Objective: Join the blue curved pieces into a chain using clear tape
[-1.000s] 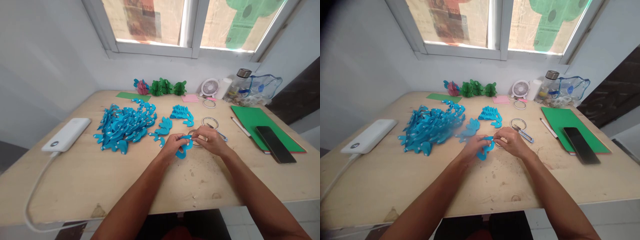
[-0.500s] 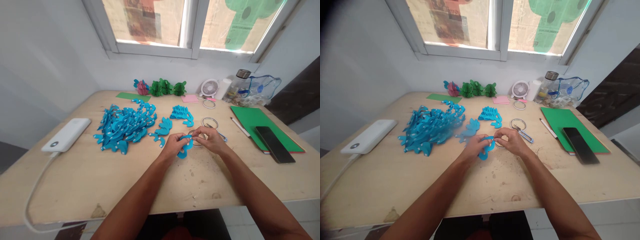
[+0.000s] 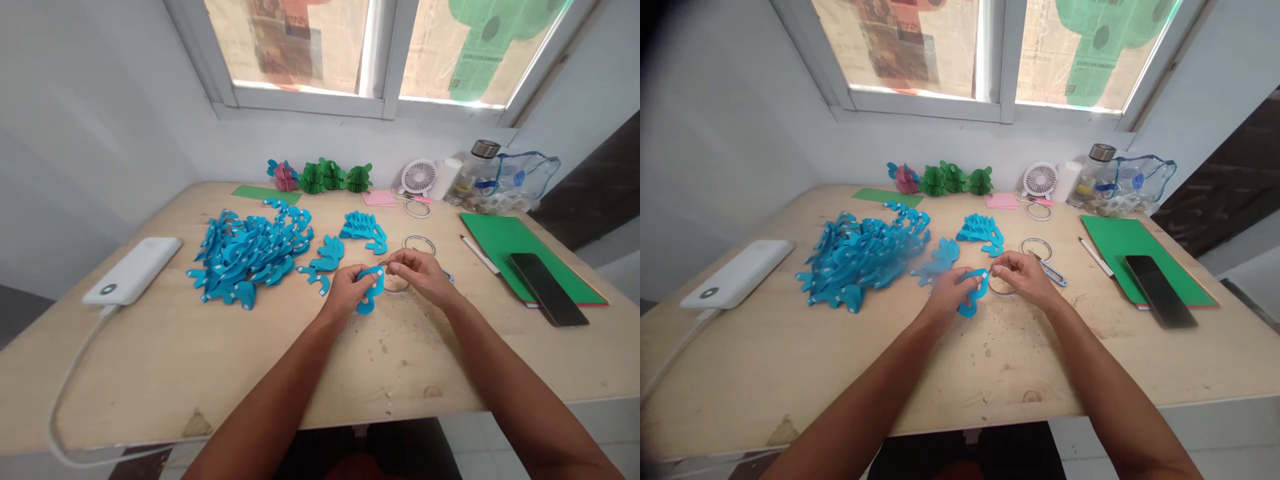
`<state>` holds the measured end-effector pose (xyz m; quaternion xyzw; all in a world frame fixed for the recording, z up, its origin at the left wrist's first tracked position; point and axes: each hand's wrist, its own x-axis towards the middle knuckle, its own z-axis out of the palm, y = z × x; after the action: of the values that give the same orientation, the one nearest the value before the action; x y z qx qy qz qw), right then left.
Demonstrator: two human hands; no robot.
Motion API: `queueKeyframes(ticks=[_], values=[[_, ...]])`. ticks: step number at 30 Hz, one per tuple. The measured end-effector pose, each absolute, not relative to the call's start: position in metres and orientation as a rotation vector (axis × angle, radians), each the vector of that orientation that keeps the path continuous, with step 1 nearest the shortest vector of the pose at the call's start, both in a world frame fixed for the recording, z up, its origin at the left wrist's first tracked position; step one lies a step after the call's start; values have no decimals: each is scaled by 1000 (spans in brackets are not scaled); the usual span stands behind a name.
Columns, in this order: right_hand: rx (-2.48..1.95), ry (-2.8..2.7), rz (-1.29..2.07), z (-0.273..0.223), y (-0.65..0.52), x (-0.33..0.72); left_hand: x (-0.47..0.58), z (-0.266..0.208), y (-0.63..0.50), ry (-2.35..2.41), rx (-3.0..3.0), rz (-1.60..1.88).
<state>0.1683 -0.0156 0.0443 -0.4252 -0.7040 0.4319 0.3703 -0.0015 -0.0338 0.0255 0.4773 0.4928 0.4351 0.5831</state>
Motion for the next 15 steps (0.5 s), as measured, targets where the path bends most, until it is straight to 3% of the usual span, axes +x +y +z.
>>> queueKeyframes(ticks=[7,15], values=[[-1147,-1788,1273,39,-16,163,0,22,-34,1138,1266,1023],[-1146,-1785,1190,35,-16,163,0,18,-32,1109,1296,960]])
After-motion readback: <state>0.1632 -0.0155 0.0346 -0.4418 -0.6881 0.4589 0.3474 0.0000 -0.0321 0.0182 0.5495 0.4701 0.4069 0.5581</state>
